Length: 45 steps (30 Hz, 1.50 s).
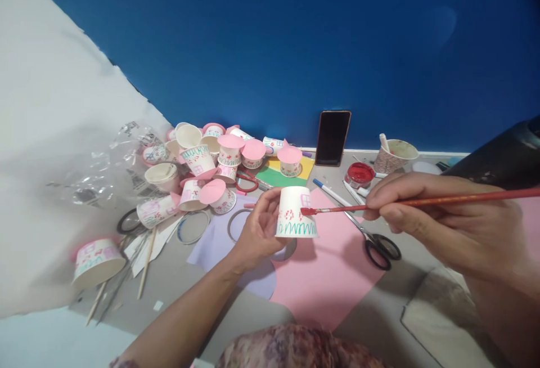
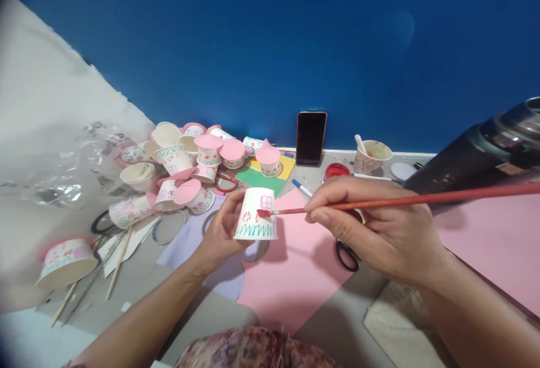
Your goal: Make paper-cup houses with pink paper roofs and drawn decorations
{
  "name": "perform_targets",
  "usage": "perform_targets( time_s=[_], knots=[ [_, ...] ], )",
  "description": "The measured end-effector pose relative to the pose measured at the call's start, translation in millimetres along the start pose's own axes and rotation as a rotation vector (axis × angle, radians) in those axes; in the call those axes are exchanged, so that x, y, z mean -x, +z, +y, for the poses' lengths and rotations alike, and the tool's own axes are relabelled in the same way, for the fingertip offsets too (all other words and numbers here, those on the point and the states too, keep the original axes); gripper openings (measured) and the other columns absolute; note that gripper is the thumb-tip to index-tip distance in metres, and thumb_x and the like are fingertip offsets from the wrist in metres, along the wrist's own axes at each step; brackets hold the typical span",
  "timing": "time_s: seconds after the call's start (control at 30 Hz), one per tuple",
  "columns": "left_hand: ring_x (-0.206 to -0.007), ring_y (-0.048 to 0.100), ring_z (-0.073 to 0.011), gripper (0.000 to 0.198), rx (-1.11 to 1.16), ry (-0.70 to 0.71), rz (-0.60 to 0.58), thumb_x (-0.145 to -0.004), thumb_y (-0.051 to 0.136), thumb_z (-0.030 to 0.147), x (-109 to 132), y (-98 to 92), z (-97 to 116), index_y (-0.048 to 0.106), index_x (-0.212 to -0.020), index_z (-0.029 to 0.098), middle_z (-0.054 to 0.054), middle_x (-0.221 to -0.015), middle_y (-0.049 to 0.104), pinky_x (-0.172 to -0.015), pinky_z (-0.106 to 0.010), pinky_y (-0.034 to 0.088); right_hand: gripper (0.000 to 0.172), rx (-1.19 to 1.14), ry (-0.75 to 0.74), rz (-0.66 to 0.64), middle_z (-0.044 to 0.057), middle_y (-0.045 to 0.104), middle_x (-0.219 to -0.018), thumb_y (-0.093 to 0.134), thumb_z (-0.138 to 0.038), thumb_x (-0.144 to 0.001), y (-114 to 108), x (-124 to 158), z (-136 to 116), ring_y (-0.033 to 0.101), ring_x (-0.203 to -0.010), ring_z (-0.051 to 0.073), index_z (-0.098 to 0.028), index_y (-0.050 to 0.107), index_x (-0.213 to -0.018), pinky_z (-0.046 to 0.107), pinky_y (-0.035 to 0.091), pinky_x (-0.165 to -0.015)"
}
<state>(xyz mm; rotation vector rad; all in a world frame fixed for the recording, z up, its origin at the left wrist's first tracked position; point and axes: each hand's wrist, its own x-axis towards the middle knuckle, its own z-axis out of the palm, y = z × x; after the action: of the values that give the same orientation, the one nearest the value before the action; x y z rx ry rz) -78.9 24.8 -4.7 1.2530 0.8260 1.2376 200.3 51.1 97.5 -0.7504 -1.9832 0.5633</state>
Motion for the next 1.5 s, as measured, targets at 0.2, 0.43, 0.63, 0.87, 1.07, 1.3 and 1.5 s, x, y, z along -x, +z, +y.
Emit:
perform_targets(
  time_s=[0.2,0.43,0.63,0.87,1.07,1.3,1.5],
  knots=[
    [-0.143,0.056,-0.0345,0.076,0.002,-0.017,0.003,-0.074,0.093,0.027,0.1,-1.1,-0.2,0.052,-0.139,0.027,-0.014,-0.146,0.063,-0.115,-0.045,0.048,0.011,-0.028,0.007,0.044,-0.001,0.075,-0.072,0.073,-0.019,-0.092,-4.7,1.5,0.2,0.068,-0.055,0.016,-0.03,0.076,-0.091,0.026,0.046,-0.04],
    [-0.142,0.056,-0.0364,0.08,-0.01,-0.035,0.025,-0.071,0.094,0.029,0.1,-1.2,0.9,0.052,-0.14,0.026,-0.015,-0.146,0.063,-0.116,-0.047,0.047,0.01,-0.002,-0.037,-0.017,-0.001,0.076,-0.076,0.073,-0.02,-0.093,-1.4,0.4,1.2,0.07,-0.061,0.016,-0.029,0.075,-0.091,0.026,0.051,-0.046],
    [-0.14,0.057,-0.0355,0.079,0.023,-0.053,0.026,-0.07,0.095,0.028,-0.6,2.0,2.0,0.053,-0.137,0.025,-0.015,-0.146,0.063,-0.112,-0.042,0.049,0.013,-0.028,-0.049,0.046,-0.003,0.075,-0.074,0.072,-0.015,-0.092,-2.1,2.8,3.6,0.069,-0.058,0.015,-0.028,0.075,-0.093,0.025,0.048,-0.043],
    [-0.137,0.06,-0.0337,0.082,0.028,-0.089,0.055,-0.068,0.095,0.026,0.5,2.0,3.7,0.054,-0.138,0.025,-0.014,-0.143,0.066,-0.107,-0.038,0.052,0.009,-0.027,-0.067,-0.021,-0.003,0.073,-0.074,0.072,-0.019,-0.095,-0.6,-0.5,2.1,0.068,-0.062,0.012,-0.027,0.074,-0.09,0.022,0.051,-0.05],
    [-0.136,0.061,-0.0349,0.083,0.042,-0.118,0.062,-0.067,0.096,0.028,0.7,1.6,2.7,0.053,-0.139,0.025,-0.014,-0.14,0.067,-0.108,-0.04,0.051,0.01,-0.041,-0.066,0.038,-0.003,0.073,-0.073,0.073,-0.016,-0.094,-4.4,1.9,3.3,0.067,-0.057,0.012,-0.026,0.074,-0.093,0.022,0.048,-0.044],
    [-0.135,0.062,-0.0349,0.084,0.019,-0.123,0.061,-0.066,0.097,0.028,2.2,0.4,6.1,0.055,-0.139,0.025,-0.014,-0.141,0.068,-0.107,-0.04,0.052,0.008,-0.039,-0.018,0.026,-0.003,0.074,-0.075,0.072,-0.021,-0.096,0.8,3.0,4.1,0.064,-0.058,0.009,-0.027,0.076,-0.091,0.019,0.05,-0.049],
    [-0.121,0.069,-0.0313,0.088,0.101,-0.164,0.038,-0.064,0.097,0.027,3.2,-2.5,2.4,0.055,-0.142,0.027,-0.012,-0.134,0.071,-0.093,-0.035,0.056,0.008,-0.011,-0.007,0.113,-0.003,0.073,-0.073,0.073,-0.022,-0.094,-4.7,3.3,5.7,0.068,-0.063,0.012,-0.028,0.077,-0.09,0.021,0.05,-0.05]
  ],
)
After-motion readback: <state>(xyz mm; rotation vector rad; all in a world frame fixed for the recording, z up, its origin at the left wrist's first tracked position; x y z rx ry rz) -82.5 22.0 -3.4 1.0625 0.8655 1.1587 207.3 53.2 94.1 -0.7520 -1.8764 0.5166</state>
